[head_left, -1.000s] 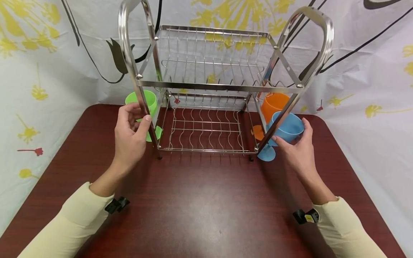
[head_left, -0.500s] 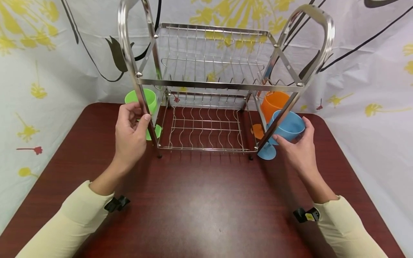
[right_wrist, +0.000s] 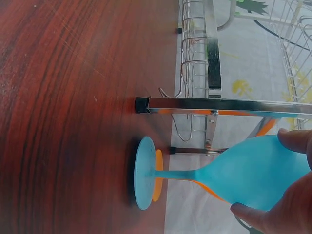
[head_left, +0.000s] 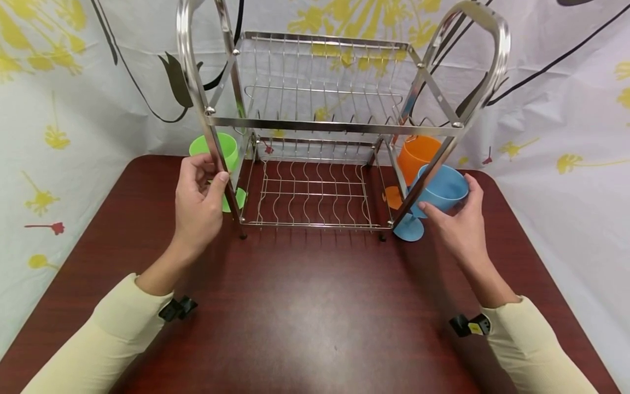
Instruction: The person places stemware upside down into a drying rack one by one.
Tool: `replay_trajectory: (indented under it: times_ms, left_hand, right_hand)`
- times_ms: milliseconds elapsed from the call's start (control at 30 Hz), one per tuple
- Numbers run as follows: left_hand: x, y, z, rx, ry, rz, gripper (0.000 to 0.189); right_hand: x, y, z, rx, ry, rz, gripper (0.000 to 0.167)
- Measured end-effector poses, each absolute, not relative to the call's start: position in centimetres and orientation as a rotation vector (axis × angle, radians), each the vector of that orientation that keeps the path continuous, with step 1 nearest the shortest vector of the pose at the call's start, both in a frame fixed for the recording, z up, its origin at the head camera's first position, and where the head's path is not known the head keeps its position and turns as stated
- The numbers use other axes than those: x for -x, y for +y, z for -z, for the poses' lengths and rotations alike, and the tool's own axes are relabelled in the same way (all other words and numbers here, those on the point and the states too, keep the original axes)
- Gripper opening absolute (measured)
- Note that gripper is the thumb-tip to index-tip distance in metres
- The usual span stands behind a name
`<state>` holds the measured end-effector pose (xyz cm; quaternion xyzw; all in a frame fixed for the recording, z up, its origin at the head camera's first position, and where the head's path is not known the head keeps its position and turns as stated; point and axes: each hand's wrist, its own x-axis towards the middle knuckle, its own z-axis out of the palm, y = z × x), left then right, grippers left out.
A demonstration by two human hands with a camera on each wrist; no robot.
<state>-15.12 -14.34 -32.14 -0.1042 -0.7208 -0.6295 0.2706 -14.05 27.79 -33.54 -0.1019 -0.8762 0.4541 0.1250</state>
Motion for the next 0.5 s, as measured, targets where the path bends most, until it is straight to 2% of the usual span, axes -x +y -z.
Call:
replay_trajectory:
  times_ms: [500]
  left_hand:
    - [15.01,-14.51,32.02,0.28,-1.962,1.687,0.023]
  right_hand:
    - [13.25,27.93,32.7,0.287,-2.487,-1.348,0.098]
